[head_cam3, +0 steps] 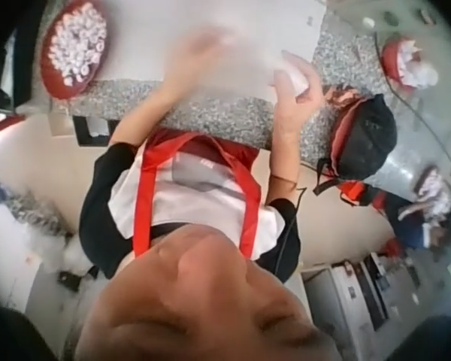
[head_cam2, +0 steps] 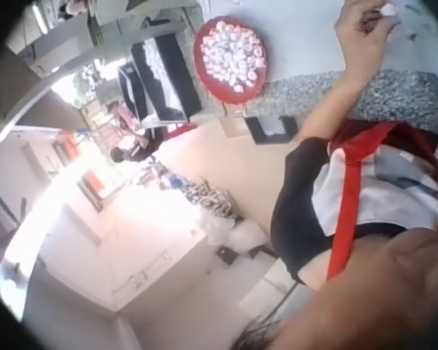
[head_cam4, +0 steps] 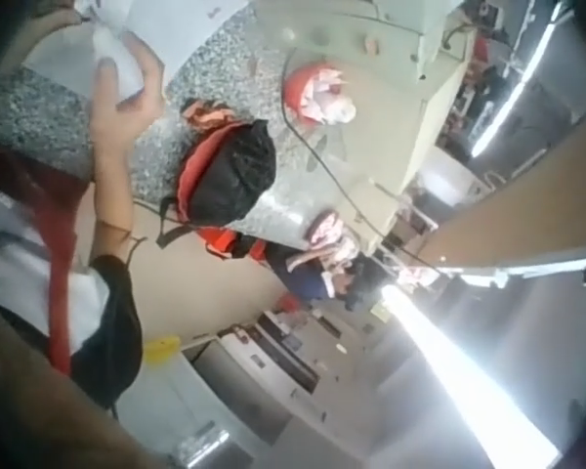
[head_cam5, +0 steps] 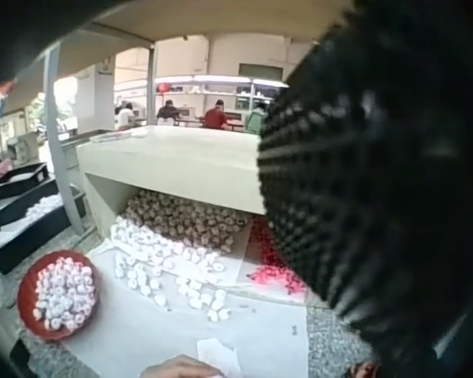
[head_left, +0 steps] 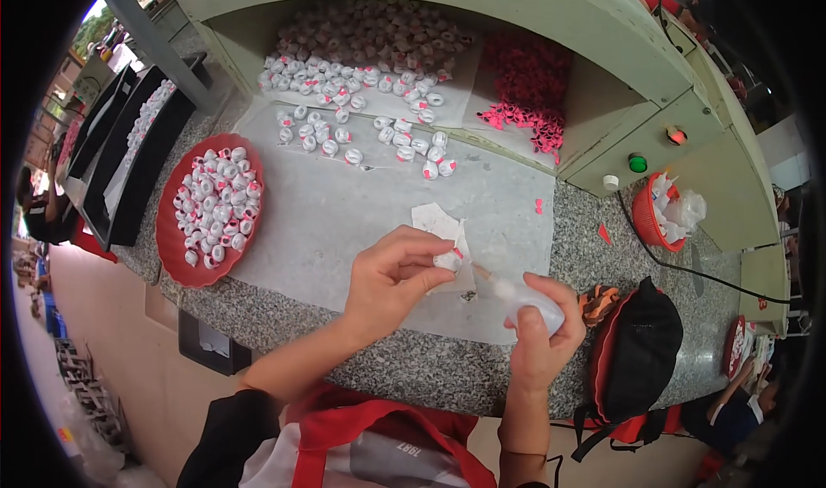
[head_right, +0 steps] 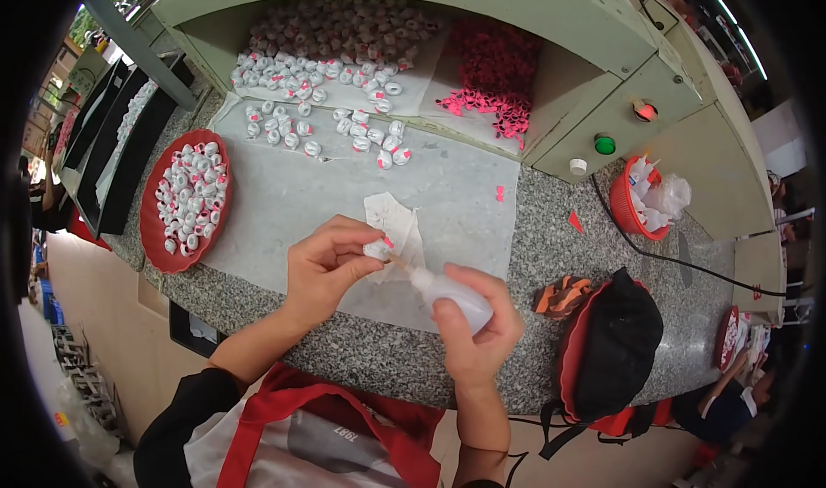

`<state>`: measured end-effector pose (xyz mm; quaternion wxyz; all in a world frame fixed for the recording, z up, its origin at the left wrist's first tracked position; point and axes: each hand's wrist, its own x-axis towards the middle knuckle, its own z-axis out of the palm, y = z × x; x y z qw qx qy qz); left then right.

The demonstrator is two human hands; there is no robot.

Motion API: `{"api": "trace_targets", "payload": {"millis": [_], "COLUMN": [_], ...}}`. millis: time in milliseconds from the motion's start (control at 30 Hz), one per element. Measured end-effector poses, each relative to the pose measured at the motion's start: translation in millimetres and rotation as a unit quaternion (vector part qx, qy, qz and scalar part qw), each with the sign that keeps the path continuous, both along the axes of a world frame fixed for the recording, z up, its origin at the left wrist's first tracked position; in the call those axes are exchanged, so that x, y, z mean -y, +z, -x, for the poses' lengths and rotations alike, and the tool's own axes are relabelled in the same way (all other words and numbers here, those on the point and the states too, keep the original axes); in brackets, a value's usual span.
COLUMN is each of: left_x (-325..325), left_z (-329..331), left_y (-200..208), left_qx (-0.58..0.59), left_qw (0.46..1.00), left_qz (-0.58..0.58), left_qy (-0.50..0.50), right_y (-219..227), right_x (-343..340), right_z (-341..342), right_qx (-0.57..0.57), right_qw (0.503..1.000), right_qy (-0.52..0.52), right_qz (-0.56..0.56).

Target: Assembling small toy cat figurines by gluing bows onto their heads.

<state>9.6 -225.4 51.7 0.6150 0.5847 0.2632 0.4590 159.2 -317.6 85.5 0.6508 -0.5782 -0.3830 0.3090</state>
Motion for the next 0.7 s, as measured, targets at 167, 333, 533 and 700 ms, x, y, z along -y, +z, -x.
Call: {"api": "trace_targets", "payload": {"millis": [167,333,533,700], "left_x": [4,3,3,4], "left_z": [0,3,2,1], "left_y": [3,2,1,2], "left_qx": [0.019,0.025,0.026,0.021], "left_qw": [0.999,0.998,0.999,0.999], "left_qz": [0.050,0.052,0.044,0.034], "left_qy": [0.000,0.003,-0.003,-0.002], "right_y": [0,-1,-2,-2], "right_x": [8,3,0,1], "right_z": [17,15,12,11], "right_qx": [0.238,0.319,0.332,0.327], "right_qw": [0.969,0.941,0.935,0.938], "right_qy": [-0.022,-0.006,0.000,0.006], "right_qz": [-0.059,-0.113,-0.125,-0.118]}}
